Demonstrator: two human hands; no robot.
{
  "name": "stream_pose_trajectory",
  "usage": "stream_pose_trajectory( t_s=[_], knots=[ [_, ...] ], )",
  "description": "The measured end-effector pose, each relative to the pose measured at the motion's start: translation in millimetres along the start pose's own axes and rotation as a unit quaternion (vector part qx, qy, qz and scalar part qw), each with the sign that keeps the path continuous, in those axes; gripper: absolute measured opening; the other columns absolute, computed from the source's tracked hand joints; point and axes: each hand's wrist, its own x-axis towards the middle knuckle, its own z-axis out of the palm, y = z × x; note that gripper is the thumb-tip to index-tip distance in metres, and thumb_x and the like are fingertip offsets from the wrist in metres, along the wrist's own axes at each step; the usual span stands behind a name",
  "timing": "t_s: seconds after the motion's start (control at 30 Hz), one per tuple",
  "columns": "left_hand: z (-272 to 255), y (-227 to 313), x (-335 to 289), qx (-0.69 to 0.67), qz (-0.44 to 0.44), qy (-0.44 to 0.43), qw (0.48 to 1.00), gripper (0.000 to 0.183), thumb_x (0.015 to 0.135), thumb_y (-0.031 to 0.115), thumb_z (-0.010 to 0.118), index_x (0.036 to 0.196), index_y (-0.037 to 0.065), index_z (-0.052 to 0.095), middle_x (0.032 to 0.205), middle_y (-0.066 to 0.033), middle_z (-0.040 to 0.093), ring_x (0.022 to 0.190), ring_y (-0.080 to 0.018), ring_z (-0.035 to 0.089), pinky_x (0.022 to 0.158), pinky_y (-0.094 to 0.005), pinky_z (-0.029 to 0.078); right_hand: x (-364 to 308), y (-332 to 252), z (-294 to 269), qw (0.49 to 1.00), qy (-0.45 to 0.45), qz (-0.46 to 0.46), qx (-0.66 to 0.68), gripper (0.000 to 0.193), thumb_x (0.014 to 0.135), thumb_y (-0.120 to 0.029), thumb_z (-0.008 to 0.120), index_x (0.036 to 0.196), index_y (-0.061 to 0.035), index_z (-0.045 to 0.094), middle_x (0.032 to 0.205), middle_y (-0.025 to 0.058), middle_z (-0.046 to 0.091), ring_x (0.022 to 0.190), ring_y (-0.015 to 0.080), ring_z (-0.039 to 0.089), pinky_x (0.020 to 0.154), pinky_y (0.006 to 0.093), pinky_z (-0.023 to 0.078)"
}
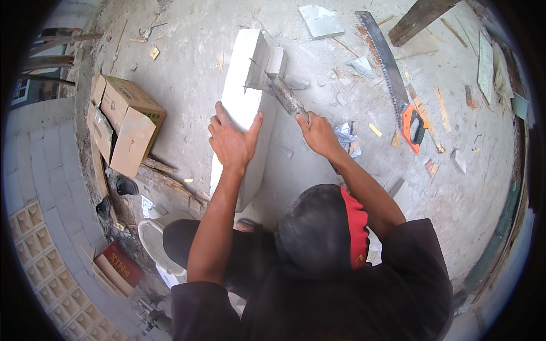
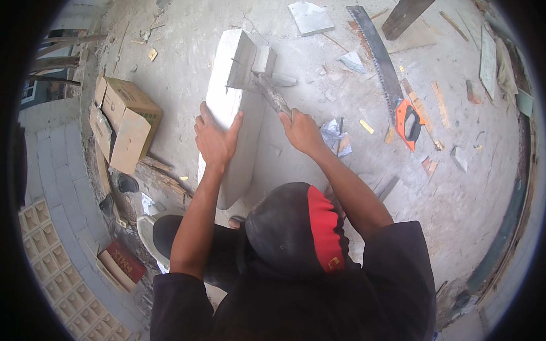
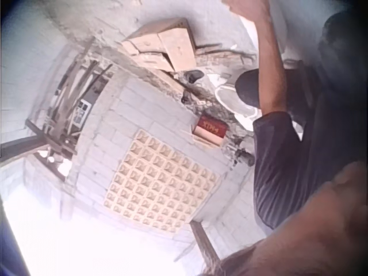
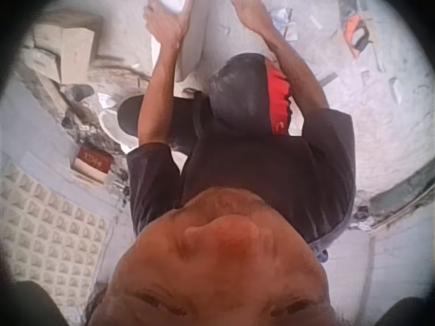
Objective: The person uses a metal scraper to shave and chop pieces from a white concrete block on the floor and then carries the block towards an unfinished wall.
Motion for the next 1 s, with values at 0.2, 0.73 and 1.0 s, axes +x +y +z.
stream_pose_trajectory(
  t_s=[0.2,0.73,1.0],
  knots=[
    [-2,-6,-2,-0.009,-0.002,0.005,1.0,0.11,0.079,0.068,0.074,0.153,-0.003,0.034,0.125,-0.0258,0.055,0.117,-0.0415,0.054,0.093,-0.0546,0.047,-41,-38,-27,0.981,0.069,-0.048,0.176,0.046,0.106,-0.037,0.055,0.106,0.0092,0.058,0.07,0.031,0.064,0.069,0.0522,0.065,0.064,0.0574,0.049],
    [-2,1,-1,-0.004,0.008,0.0,1.0,0.11,0.08,0.067,0.075,0.153,-0.004,0.033,0.125,-0.0271,0.055,0.118,-0.042,0.054,0.094,-0.0547,0.047,7,16,16,0.999,0.04,-0.013,-0.006,0.045,0.105,-0.036,0.057,0.096,0.0076,0.057,0.068,0.0293,0.062,0.069,0.0503,0.065,0.065,0.0559,0.048],
    [-3,-2,-3,-0.007,0.005,0.002,1.0,0.109,0.081,0.067,0.074,0.153,-0.004,0.033,0.127,-0.0273,0.055,0.119,-0.0423,0.054,0.095,-0.0546,0.046,-33,-14,-13,0.987,0.065,0.001,0.147,0.052,0.107,-0.041,0.051,0.097,0.009,0.06,0.072,0.0315,0.062,0.073,0.052,0.063,0.07,0.0545,0.047]
  ],
)
